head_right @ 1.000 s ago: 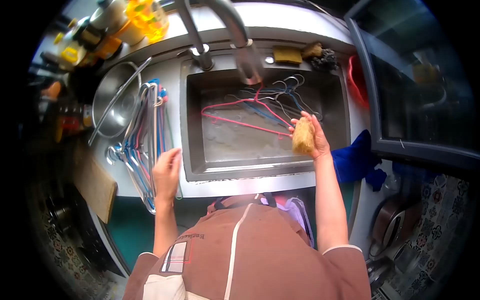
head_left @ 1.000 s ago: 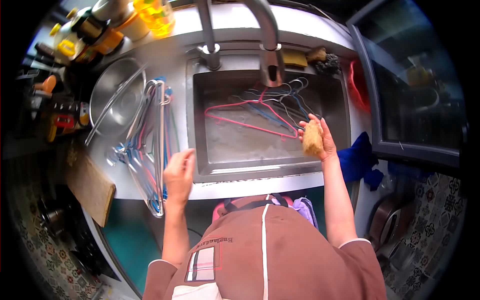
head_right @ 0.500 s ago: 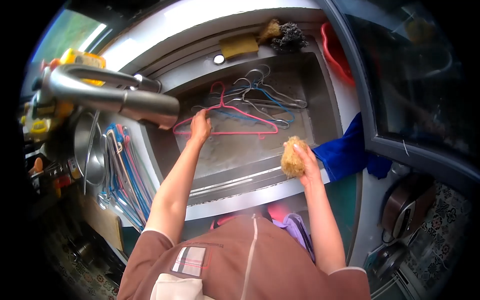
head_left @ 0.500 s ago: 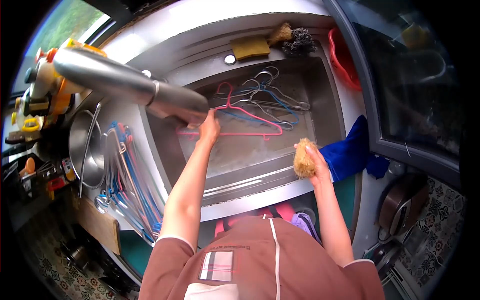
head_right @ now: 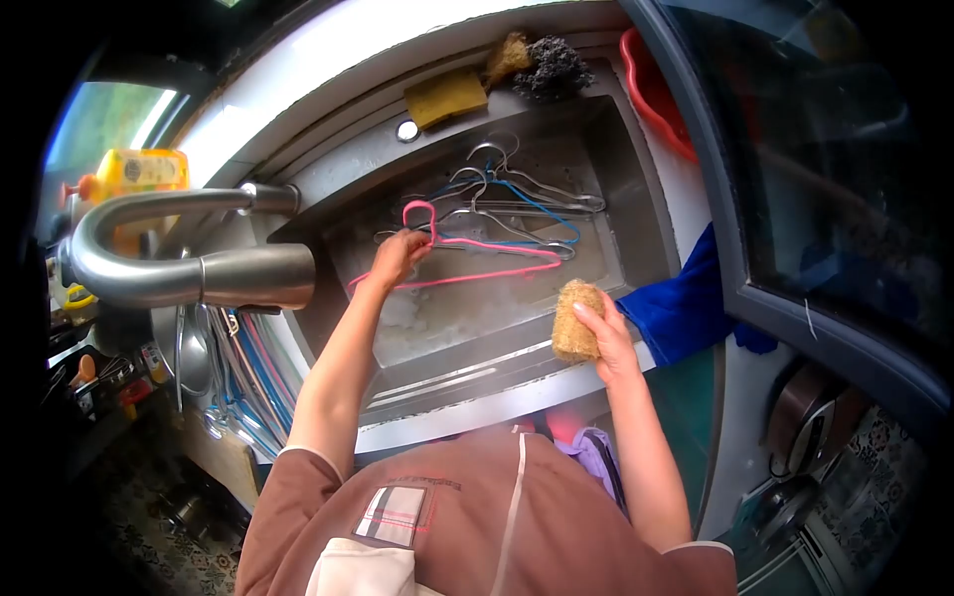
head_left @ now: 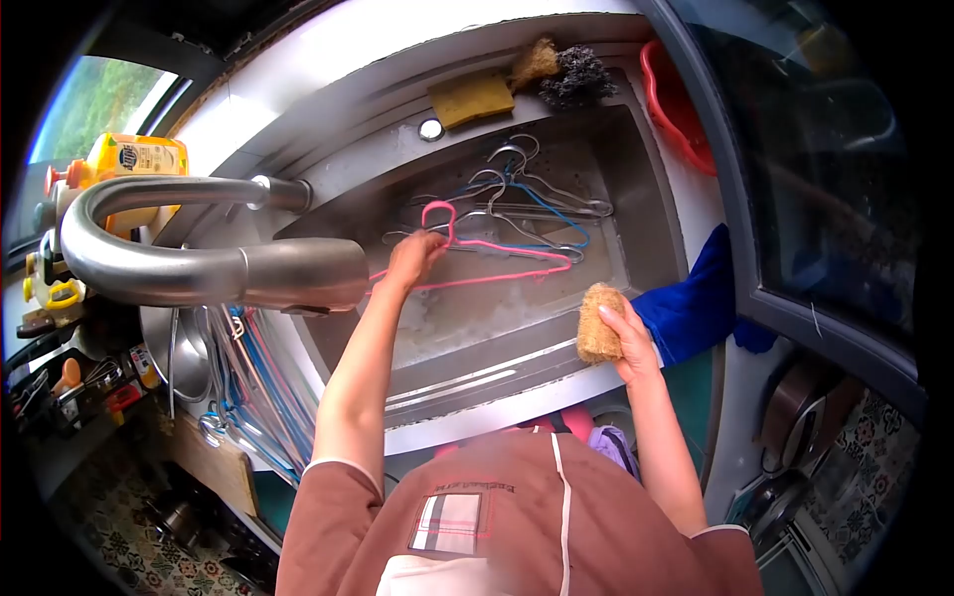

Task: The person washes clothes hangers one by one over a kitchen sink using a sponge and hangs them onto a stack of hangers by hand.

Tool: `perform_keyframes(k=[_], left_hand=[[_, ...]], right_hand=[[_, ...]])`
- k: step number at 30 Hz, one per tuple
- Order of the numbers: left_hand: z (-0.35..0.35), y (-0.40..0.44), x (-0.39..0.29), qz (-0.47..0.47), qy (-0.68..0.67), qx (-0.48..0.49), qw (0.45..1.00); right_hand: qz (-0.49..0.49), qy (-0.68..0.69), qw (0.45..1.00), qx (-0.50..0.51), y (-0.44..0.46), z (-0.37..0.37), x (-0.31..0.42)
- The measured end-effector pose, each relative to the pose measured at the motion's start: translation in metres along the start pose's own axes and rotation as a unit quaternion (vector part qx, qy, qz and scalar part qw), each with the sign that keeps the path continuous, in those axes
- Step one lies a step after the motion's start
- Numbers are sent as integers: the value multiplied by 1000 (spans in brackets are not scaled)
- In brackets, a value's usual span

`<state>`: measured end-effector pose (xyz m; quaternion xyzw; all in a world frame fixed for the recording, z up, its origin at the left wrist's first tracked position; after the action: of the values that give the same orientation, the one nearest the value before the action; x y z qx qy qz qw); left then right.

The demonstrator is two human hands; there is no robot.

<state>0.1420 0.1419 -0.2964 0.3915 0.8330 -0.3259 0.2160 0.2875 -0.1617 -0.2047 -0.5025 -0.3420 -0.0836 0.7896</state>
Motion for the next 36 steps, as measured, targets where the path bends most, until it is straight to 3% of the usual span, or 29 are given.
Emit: perform_keyframes(k=[4,8,14,17,20,24,27,31,36], left_hand=[[-11,-48,-47,-11,-97,86,992],[-27,-88,-78,95,-189,-12,977],[-67,-131,-113,44,-190,-55,979],[-86,-143,-130,45,-171,-73,982],[-101,-154,-146,64,-121,-104,985],[-122,-172,-166,127,-33,-167,977],[-132,-186,-179,160,10,-187,969],[-143,-199,-187,171,32,-202,964],[-144,-207,-190,149,99,-167,970]], right_hand=[[1,-38,999,37,0,28,1],[-58,-85,992,78,-10,74,18],[-190,-76,965,165,-50,143,58],[-280,-142,935,161,-77,161,83],[-366,-308,864,157,-112,192,107],[-433,-374,805,156,-135,206,123],[-527,-468,696,141,-157,220,136],[-579,-531,597,159,-188,242,139],[-622,-663,407,85,-211,266,124]])
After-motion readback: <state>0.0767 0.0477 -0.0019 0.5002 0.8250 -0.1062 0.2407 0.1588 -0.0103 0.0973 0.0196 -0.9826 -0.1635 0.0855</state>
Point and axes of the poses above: each hand's wrist, its own y-axis towards the middle knuckle, its own z-axis out of the palm, x = y × z, the point moved 9 cm from there along y, towards the middle knuckle, and after that the axes turned 1 degree about -z, right-handed, at the moved point
